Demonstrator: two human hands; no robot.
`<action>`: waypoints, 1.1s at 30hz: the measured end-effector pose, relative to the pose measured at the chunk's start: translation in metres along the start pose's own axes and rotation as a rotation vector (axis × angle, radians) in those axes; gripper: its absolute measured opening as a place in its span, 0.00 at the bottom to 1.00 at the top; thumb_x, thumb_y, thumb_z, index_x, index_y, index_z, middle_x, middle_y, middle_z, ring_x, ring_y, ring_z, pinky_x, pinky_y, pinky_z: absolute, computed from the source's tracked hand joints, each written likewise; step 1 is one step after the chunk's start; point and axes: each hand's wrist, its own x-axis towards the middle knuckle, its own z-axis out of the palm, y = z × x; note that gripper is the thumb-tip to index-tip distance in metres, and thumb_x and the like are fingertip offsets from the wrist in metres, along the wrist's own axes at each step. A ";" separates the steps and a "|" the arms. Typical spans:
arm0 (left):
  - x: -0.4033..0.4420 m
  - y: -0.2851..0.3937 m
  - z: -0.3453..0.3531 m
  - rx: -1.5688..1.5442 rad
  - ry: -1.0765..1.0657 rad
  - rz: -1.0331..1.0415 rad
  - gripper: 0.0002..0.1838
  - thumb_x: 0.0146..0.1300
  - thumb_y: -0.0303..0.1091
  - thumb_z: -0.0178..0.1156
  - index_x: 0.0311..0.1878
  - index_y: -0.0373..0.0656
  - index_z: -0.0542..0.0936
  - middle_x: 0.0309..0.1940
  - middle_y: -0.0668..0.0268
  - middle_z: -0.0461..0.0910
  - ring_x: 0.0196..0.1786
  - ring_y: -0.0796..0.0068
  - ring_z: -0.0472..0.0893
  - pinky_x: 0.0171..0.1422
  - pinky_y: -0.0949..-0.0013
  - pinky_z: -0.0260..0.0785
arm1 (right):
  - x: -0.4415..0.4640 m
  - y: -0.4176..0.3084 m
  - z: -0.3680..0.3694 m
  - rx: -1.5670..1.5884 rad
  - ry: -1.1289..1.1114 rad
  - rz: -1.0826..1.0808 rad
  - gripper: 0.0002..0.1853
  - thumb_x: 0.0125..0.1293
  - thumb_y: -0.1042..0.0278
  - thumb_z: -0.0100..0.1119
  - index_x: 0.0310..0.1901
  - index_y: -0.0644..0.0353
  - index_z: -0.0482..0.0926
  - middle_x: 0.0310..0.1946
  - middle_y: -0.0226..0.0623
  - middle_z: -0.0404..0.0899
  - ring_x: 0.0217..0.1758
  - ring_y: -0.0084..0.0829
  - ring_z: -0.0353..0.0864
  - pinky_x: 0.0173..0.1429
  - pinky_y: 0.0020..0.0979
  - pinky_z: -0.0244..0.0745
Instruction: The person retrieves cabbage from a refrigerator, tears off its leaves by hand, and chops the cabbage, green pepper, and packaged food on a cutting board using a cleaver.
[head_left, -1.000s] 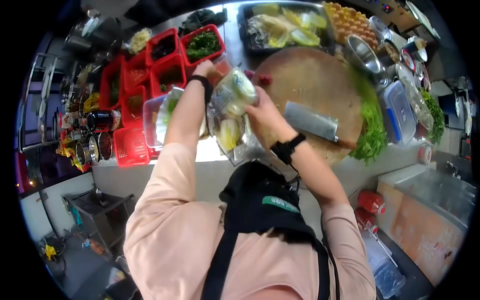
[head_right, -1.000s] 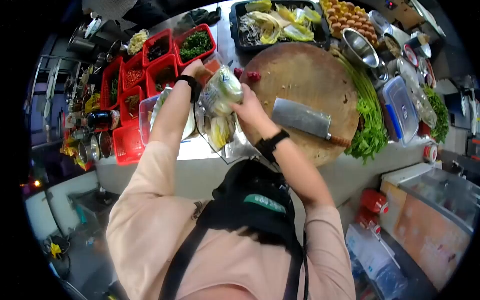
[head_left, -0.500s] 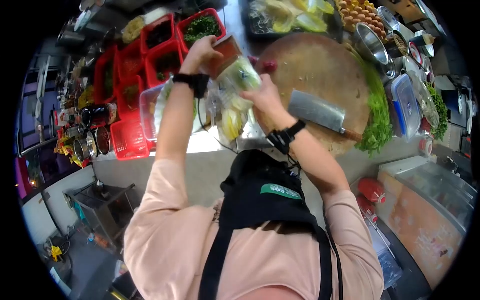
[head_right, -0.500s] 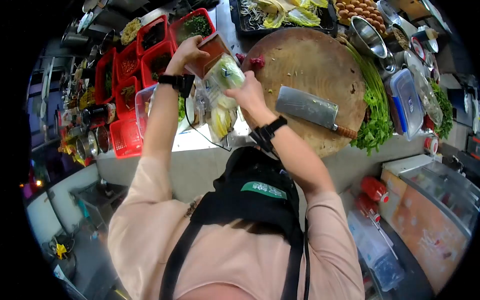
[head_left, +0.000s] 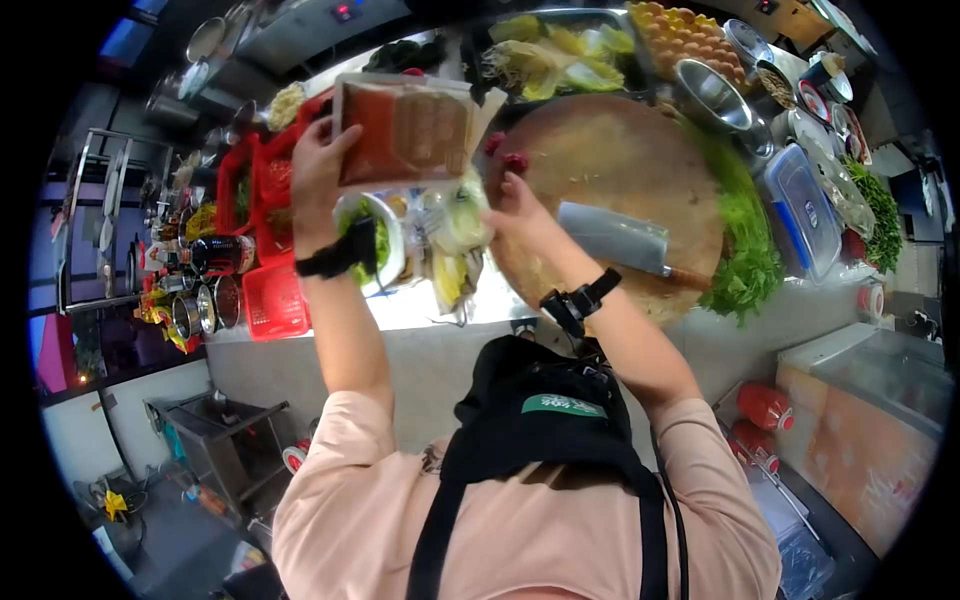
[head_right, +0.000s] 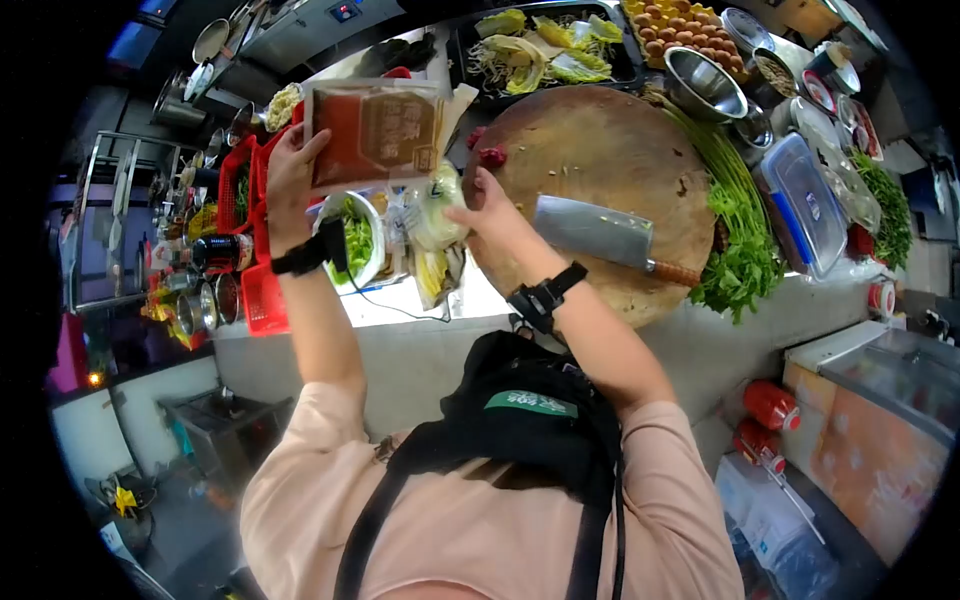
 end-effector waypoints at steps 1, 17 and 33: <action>-0.017 0.002 0.011 0.002 -0.003 0.005 0.20 0.60 0.30 0.70 0.52 0.32 0.78 0.44 0.60 0.84 0.42 0.70 0.84 0.47 0.71 0.78 | -0.009 -0.014 -0.013 0.279 -0.014 -0.045 0.44 0.62 0.56 0.70 0.71 0.66 0.56 0.63 0.52 0.69 0.66 0.46 0.72 0.63 0.40 0.74; -0.315 -0.100 0.211 -0.762 0.077 -0.357 0.34 0.63 0.28 0.64 0.70 0.35 0.62 0.64 0.55 0.73 0.62 0.60 0.78 0.67 0.60 0.73 | -0.171 0.020 -0.279 -1.326 -0.054 -0.180 0.36 0.53 0.68 0.67 0.65 0.64 0.67 0.54 0.53 0.75 0.60 0.49 0.73 0.64 0.47 0.68; -0.277 -0.135 0.252 -0.631 0.043 -0.417 0.28 0.63 0.25 0.64 0.65 0.33 0.67 0.54 0.57 0.79 0.55 0.66 0.80 0.59 0.63 0.76 | -0.213 -0.027 -0.325 -0.317 0.326 0.152 0.18 0.69 0.71 0.57 0.59 0.58 0.74 0.24 0.22 0.67 0.21 0.15 0.65 0.25 0.23 0.62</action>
